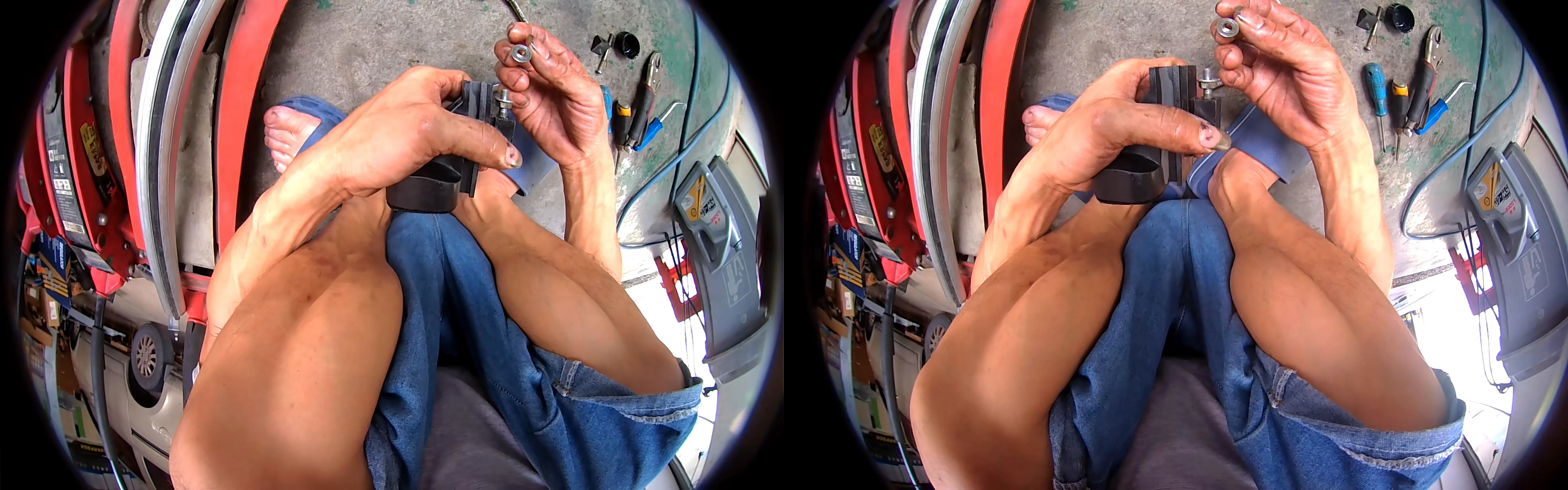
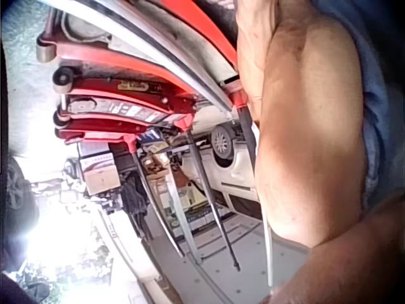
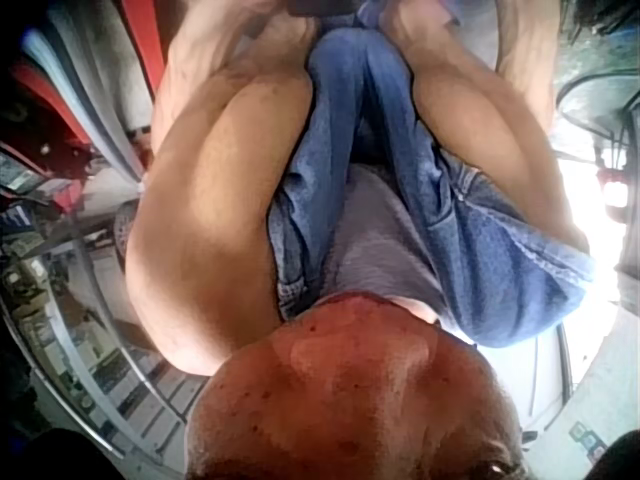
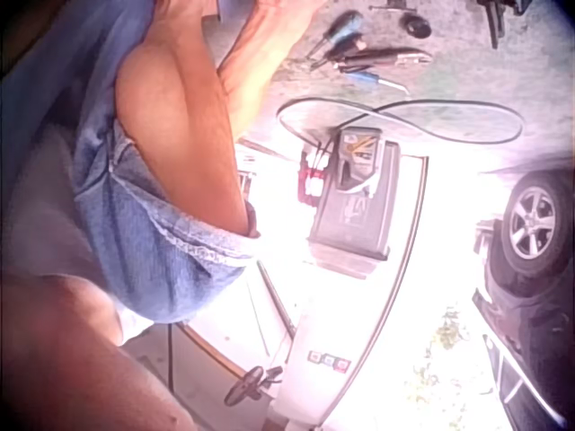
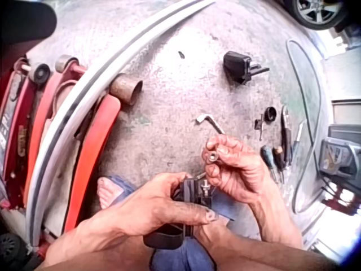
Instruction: The person holds a black mechanical part and uses a wrench to tighten a nut and washer onto a bolt. They then use a socket wrench to continue tightening the hardware.
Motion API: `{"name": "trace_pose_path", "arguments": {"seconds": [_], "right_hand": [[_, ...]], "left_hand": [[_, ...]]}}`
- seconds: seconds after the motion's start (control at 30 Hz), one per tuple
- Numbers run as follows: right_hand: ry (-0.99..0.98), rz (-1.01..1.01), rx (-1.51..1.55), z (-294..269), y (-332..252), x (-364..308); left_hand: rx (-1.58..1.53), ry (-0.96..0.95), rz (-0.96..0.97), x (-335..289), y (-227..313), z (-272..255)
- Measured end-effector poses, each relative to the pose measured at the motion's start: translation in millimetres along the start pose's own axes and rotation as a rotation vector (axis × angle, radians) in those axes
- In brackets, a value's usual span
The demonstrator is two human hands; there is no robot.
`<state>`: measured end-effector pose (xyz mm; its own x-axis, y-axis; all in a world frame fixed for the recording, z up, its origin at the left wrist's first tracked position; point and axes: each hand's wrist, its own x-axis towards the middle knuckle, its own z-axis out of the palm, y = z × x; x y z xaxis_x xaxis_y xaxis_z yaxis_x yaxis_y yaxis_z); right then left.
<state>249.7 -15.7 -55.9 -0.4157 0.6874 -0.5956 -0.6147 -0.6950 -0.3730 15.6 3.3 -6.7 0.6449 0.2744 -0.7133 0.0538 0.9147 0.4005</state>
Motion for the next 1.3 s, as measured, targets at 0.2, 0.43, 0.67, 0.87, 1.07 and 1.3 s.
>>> {"name": "trace_pose_path", "arguments": {"seconds": [0.2,0.43,0.67,0.87,1.07,1.3], "right_hand": [[0.040,0.001,-0.016,-0.6,0.0,-0.4],[0.031,0.000,0.010,-1.8,0.6,2.1],[0.045,-0.002,0.010,-1.8,1.4,2.2],[0.043,0.009,0.013,-2.6,0.8,3.5],[0.045,0.010,0.012,-1.1,-0.5,3.8],[0.045,0.017,0.010,-2.3,-1.5,3.6]], "left_hand": [[0.003,-0.005,0.009,1.9,-0.6,-0.1],[-0.018,-0.019,-0.001,0.5,2.3,-0.1],[0.033,-0.022,0.016,2.5,1.5,-4.1],[0.059,0.003,0.014,5.2,-2.2,-4.7],[0.055,0.001,0.023,4.2,-0.4,-5.5],[0.057,0.005,0.023,5.8,-3.5,-5.5]]}}
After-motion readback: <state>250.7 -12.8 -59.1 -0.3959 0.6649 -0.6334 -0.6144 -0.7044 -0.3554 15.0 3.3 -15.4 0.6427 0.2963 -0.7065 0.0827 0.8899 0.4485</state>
